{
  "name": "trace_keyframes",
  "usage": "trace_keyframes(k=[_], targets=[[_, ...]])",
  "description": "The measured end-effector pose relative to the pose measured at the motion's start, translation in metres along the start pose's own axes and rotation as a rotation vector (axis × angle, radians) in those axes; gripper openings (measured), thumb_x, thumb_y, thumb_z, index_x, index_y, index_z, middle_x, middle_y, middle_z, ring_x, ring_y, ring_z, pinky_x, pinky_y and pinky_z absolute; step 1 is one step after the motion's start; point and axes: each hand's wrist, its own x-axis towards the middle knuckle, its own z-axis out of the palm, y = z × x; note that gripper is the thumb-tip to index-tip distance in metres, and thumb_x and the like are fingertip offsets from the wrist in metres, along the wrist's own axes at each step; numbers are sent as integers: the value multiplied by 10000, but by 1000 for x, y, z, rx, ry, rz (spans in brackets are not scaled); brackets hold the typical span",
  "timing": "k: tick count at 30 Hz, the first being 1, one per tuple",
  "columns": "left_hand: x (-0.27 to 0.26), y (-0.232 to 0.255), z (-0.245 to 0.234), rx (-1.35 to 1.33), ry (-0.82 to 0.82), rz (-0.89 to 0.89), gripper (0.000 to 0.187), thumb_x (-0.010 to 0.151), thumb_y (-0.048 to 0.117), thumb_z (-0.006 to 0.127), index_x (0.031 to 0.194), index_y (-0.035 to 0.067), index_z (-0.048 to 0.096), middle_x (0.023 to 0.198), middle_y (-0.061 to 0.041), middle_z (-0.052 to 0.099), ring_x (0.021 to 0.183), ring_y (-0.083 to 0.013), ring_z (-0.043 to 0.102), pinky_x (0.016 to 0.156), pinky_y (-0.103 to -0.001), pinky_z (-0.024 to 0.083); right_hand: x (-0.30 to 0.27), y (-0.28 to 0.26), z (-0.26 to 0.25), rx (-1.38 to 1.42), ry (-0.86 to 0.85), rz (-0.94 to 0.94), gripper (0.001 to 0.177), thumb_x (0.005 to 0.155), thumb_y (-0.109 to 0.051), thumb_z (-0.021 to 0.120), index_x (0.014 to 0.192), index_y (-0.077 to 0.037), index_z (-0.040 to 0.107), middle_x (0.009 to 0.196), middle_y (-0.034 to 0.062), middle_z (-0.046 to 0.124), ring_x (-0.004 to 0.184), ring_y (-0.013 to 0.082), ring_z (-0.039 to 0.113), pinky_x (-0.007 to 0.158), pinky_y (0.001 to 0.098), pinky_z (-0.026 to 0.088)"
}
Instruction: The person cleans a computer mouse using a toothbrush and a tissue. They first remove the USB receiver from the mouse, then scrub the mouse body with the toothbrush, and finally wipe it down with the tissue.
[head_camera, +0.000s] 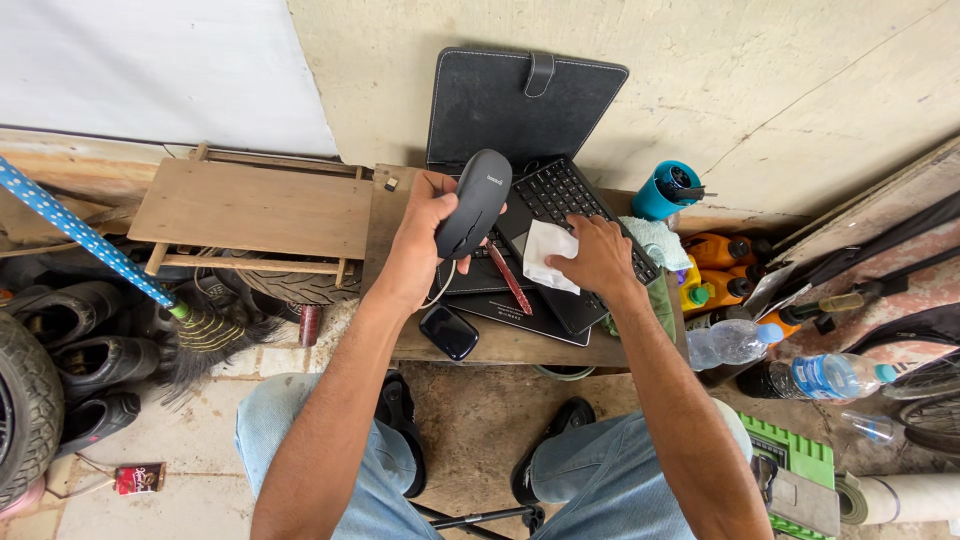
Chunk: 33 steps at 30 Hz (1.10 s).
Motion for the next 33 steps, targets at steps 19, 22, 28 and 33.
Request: trace_keyframes(k=[19,22,28,33], targets=[[13,-1,28,-296,28,-174,537,853,198,839,1295,38,580,976,-69,631,875,-190,673,703,-350,634,-22,2,-67,1765,305,-31,253,859,42,711,1086,-45,638,1000,88,736,860,162,731,770,328,620],[25,10,54,-155,50,-231,462,882,280,736,1254,104,528,1000,-39,687,854,-193,730,684,-374,692,-32,-7,-78,1690,506,-155,206,934,28,711,1127,-12,652,1045,98,741,888,142,709,803,306,592],[41,-2,94,76,-72,-150,531,1026,527,421,1412,169,484,1001,-77,677,712,-171,682,554,-313,581,-53,-40,-73,1041,785,-397,175,1058,20,646,1232,1,634,1268,131,717,1069,179,676,927,318,569],[58,-26,103,332,-48,70,672,1091,656,240,1497,169,459,1314,-106,600,1240,-165,578,995,-327,506,-75,-58,-70,587,759,-597,489,1023,54,531,1502,-44,527,1605,191,470,1478,342,488,1199,447,475]])
